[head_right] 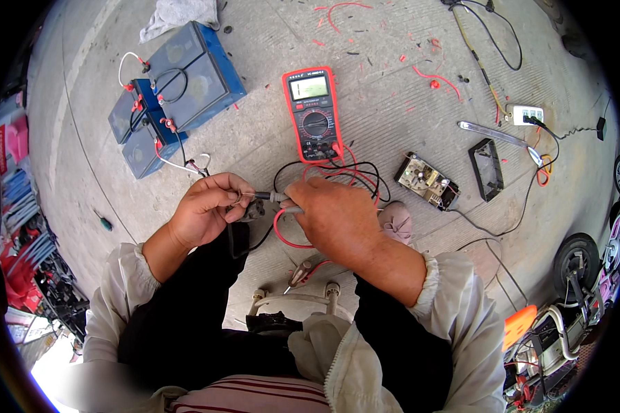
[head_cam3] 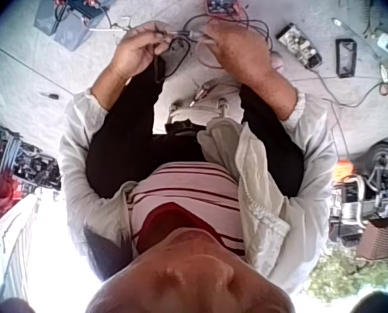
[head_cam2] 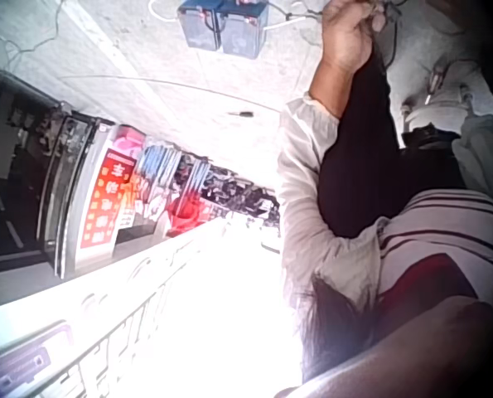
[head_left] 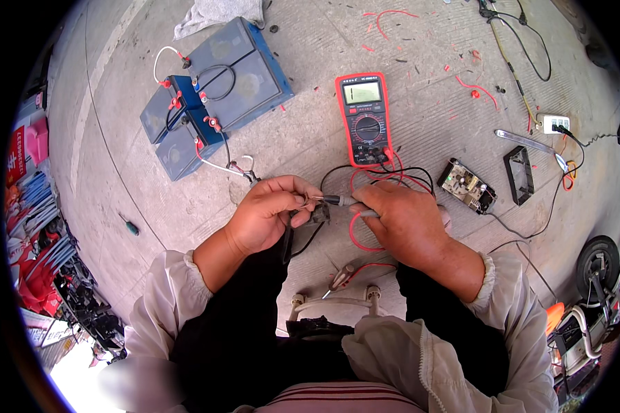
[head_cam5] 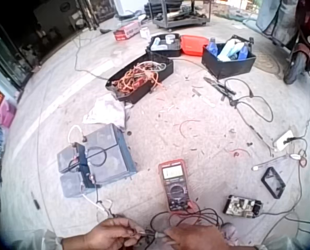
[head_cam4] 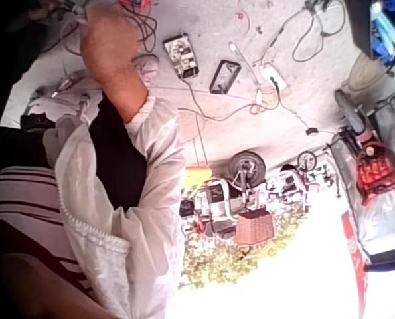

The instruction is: The person tests a black cable with a multimeter, then uses shears to strip the outer insulation and cut the cable. The person continues to strip and trim the cable ends while seated on the floor.

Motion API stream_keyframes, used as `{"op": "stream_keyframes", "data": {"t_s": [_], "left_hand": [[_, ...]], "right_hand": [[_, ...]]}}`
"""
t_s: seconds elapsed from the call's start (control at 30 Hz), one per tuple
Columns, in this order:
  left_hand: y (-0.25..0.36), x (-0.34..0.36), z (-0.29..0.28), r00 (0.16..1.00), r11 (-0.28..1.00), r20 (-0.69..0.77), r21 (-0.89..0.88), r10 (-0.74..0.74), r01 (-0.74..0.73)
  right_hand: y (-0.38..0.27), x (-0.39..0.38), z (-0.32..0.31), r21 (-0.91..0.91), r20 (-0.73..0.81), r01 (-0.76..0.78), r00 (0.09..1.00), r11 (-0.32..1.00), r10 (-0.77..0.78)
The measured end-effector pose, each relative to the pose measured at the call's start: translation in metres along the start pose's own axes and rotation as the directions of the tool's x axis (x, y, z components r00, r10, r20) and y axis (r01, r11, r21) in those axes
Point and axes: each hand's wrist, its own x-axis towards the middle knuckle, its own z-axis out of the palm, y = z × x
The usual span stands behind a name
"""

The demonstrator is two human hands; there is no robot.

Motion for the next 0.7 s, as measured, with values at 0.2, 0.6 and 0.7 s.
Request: {"op": "stream_keyframes", "data": {"t_s": [0.2, 0.6, 0.7], "left_hand": [[0.001, -0.001, 0.005, 1.0, 0.998, -0.009, 0.07, 0.003, -0.002], [0.001, -0.002, 0.009, 0.999, 0.993, -0.002, 0.109, 0.041, -0.04], [0.0, -0.002, 0.009, 0.999, 0.991, -0.007, 0.128, 0.044, -0.043]], "right_hand": [[-0.002, -0.001, 0.001, -0.002, 0.052, -0.024, 0.998, 1.0, 0.024], [-0.005, 0.0, 0.001, 0.036, 0.12, -0.082, 0.99, 0.996, 0.077], [-0.007, 0.001, 0.001, 0.023, 0.135, -0.097, 0.986, 0.995, 0.093]]}}
